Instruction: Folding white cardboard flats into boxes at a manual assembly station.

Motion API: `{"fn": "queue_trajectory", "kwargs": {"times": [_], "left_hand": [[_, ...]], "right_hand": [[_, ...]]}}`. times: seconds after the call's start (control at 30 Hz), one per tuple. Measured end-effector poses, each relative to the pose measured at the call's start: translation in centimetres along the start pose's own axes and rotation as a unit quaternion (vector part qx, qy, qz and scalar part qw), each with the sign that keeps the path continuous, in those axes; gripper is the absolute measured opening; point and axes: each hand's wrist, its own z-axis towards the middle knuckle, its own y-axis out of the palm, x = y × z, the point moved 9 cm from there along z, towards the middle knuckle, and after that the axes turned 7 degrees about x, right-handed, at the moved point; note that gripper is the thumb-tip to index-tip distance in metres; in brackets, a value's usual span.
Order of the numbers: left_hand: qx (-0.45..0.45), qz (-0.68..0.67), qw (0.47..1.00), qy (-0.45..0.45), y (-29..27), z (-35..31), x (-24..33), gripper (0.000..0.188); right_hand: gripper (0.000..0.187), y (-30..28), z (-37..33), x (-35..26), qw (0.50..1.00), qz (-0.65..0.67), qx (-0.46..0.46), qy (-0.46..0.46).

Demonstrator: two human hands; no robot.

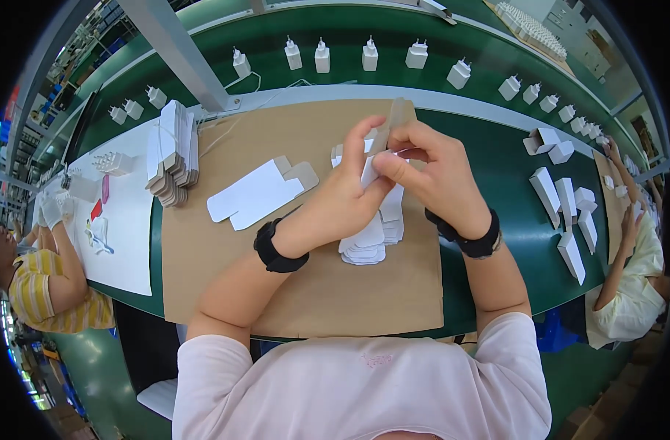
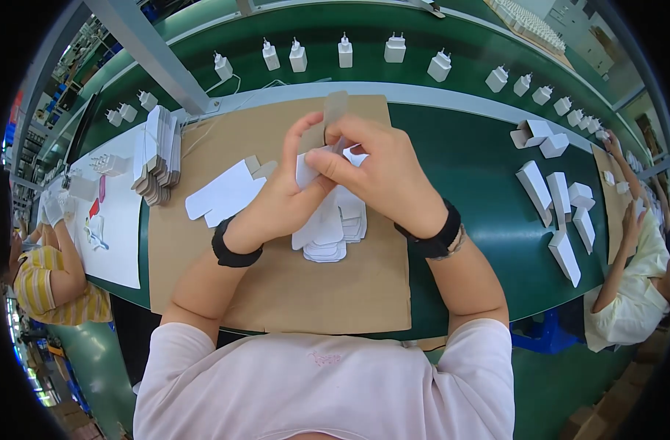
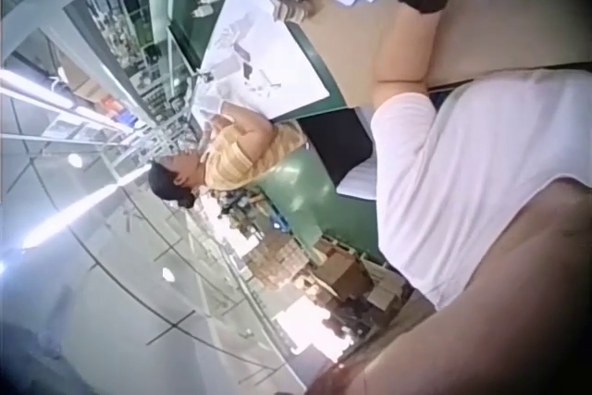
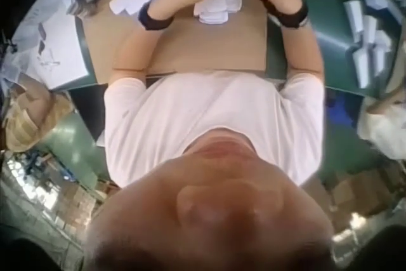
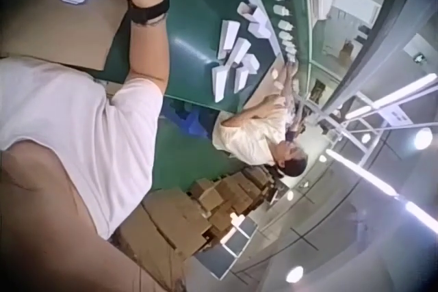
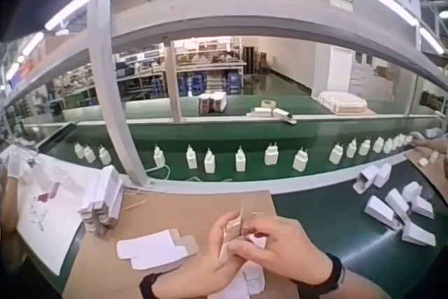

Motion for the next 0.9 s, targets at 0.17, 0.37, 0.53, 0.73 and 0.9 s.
{"fn": "queue_trajectory", "kwargs": {"times": [0.17,0.37,0.53,0.73,0.9], "left_hand": [[0.026,0.009,0.996,-0.086,-0.1,-0.3,-0.3,0.067],[0.05,0.008,0.989,-0.136,-0.5,-0.3,-1.3,0.074],[0.093,-0.073,0.989,-0.088,-1.5,0.2,0.2,0.076],[0.121,-0.136,0.983,-0.024,-3.1,0.8,0.8,0.076],[0.104,-0.163,0.979,-0.068,-3.2,0.6,-0.3,0.061]], "right_hand": [[0.034,0.6,0.2,0.5,0.996,0.047,-0.069,0.007],[0.021,0.9,-0.1,0.3,0.998,0.024,-0.043,-0.05],[0.04,-0.4,0.1,0.3,0.967,0.234,0.097,-0.035],[0.046,2.4,-0.7,2.3,0.903,0.411,0.069,0.11],[0.039,2.1,-0.8,0.6,0.941,0.326,0.084,-0.036]]}}
